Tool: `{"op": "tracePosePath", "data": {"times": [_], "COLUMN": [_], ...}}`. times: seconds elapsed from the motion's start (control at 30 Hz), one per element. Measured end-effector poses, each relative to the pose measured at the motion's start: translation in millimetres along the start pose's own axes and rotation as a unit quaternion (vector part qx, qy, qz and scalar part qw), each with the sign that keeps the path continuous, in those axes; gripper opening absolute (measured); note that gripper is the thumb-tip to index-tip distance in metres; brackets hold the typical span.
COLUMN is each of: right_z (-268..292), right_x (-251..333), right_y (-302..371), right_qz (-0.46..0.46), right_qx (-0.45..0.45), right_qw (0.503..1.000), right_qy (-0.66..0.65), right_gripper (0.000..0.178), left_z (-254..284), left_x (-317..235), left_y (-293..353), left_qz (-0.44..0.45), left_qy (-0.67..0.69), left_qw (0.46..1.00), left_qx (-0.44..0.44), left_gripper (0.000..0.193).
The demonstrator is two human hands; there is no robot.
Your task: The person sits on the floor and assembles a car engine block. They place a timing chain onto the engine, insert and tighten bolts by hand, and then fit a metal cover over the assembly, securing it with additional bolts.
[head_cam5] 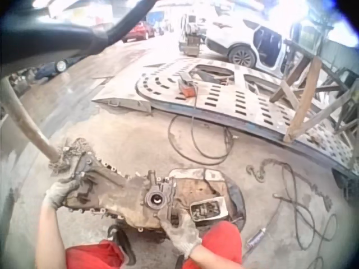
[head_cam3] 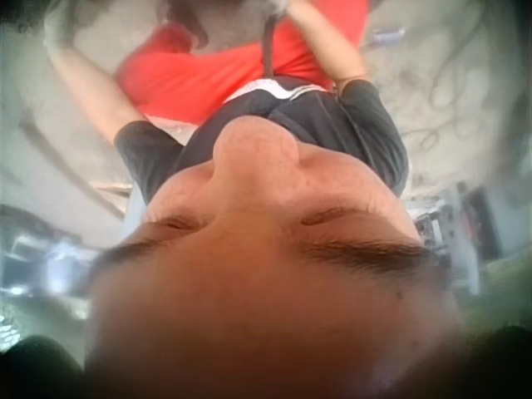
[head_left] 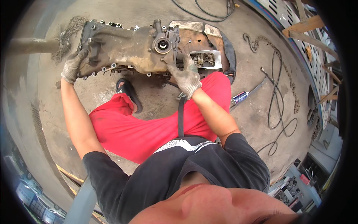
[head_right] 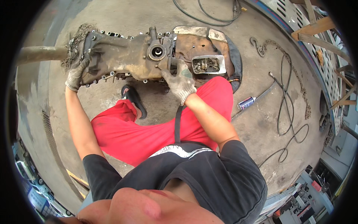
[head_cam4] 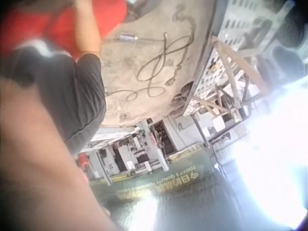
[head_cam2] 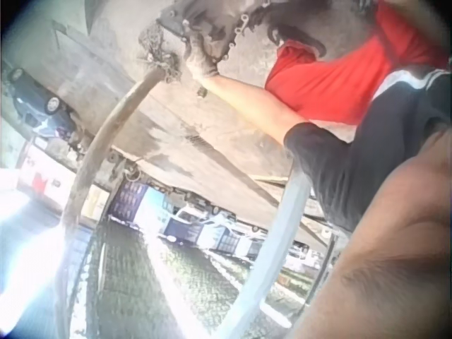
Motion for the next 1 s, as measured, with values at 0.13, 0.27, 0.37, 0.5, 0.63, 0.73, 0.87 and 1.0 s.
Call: {"op": "tracePosePath", "data": {"times": [0.13, 0.27, 0.37, 0.5, 0.63, 0.73, 0.87, 1.0], "right_z": [-9.0, -18.8, -17.4, -21.8, -18.6, -20.2, -14.2, -0.2], "right_x": [-14.5, -17.9, -10.8, -24.1, -16.0, -16.4, -11.0, -4.6], "right_y": [1.4, 2.8, 6.7, 6.0, 7.6, 4.4, 2.8, -7.7], "right_qz": [-0.004, -0.021, -0.008, 0.002, -0.02, -0.041, -0.011, 0.066], "right_qx": [-0.015, -0.004, -0.015, -0.03, -0.011, 0.022, 0.055, 0.059], "right_qw": [0.999, 0.991, 0.996, 0.991, 0.991, 0.981, 0.985, 0.992], "right_qy": [-0.032, -0.135, -0.09, -0.132, -0.134, -0.187, -0.164, -0.091], "right_gripper": [0.058, 0.054, 0.053, 0.053, 0.055, 0.057, 0.059, 0.058], "left_z": [-0.6, -8.1, -0.1, -9.2, -2.0, 4.0, -6.0, 6.3], "left_x": [8.3, 2.7, 24.5, 10.4, 3.9, -5.8, -14.4, -8.9], "left_y": [-10.6, -9.0, -15.8, -6.4, 0.1, -3.3, -12.4, -21.2], "left_qz": [-0.018, -0.005, 0.023, 0.035, 0.01, -0.006, 0.014, -0.018], "left_qy": [-0.239, -0.233, -0.098, -0.093, -0.128, -0.284, -0.408, -0.439], "left_qw": [0.971, 0.972, 0.994, 0.994, 0.989, 0.957, 0.909, 0.887], "left_qx": [-0.014, -0.03, -0.037, -0.056, -0.068, -0.063, -0.083, -0.141], "left_gripper": [0.067, 0.065, 0.058, 0.05, 0.05, 0.056, 0.074, 0.077]}}
Point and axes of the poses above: each hand's wrist, its own y-axis away from the middle knuckle, its own z-axis out of the back of the hand, x = y × z, the point moved 6 cm from there along -y, towards the middle knuckle, and after that the axes turned 12 degrees about -z, right-handed, at the moved point
